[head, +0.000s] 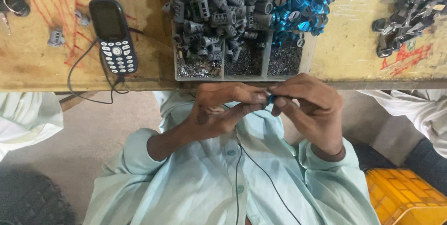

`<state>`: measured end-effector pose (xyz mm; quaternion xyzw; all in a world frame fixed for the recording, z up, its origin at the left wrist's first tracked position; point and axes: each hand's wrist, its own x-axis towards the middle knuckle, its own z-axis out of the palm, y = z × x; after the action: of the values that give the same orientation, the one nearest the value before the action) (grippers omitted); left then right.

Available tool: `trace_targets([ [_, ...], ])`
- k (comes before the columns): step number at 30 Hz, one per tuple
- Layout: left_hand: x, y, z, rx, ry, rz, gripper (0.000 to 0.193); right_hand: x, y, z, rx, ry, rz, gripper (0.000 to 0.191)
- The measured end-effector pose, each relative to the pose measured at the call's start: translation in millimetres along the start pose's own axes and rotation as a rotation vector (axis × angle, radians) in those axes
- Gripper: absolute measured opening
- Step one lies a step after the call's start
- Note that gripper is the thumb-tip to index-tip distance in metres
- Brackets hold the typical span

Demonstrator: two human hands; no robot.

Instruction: The person sits at a workbench assembling small plastic components. They pick gray and blue plastic pieces from a compartmented tray, press the pieces together by hand to fit them, and place the assembled parts aside, repeating the cycle with new pieces.

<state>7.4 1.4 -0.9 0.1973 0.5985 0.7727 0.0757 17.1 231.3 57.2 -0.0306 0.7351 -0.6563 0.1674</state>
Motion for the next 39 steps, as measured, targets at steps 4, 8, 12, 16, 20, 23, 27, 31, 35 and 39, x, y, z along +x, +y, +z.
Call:
trace_targets([
  [4, -4, -4, -1, -0.107, -0.026, -0.031, 0.02, -1, 1, -8, 0.131, 0.031, 0.117, 0.027],
  [8, -5, -7, 1, -0.33, -0.04, -0.139, 0.02, -6, -4, -8, 0.048, -0.032, -0.031, 0.031],
  [12, -5, -7, 1, -0.269, -0.045, -0.118, 0.022, -6, -7, -6, -0.055, -0.065, -0.079, 0.031],
  [16, -4, -3, -2, -0.105, -0.04, -0.052, 0.024, -2, -15, -2, -0.363, -0.069, -0.204, 0.033],
  [20, 3, 8, -8, -0.159, -0.074, -0.072, 0.022, 15, -25, 0, -0.357, -0.108, -0.14, 0.032],
  [23, 1, 23, -15, -0.134, -0.154, 0.034, 0.022, 39, -14, 1, -0.133, 0.158, 0.19, 0.019],
  [27, 7, 23, -14, 0.021, -0.071, 0.037, 0.023, 25, -8, -4, 0.071, 0.087, 0.147, 0.018],
  [31, 8, 19, -10, 0.035, -0.05, 0.008, 0.021, 1, -10, -8, -0.238, -0.084, -0.149, 0.023],
  [35, 4, 18, -13, 0.059, -0.054, 0.036, 0.021, 2, -13, 0, -0.474, -0.086, -0.335, 0.027],
  [39, 5, 17, -13, 0.03, -0.039, 0.013, 0.023, 11, -22, 5, -0.471, -0.095, -0.277, 0.025],
])
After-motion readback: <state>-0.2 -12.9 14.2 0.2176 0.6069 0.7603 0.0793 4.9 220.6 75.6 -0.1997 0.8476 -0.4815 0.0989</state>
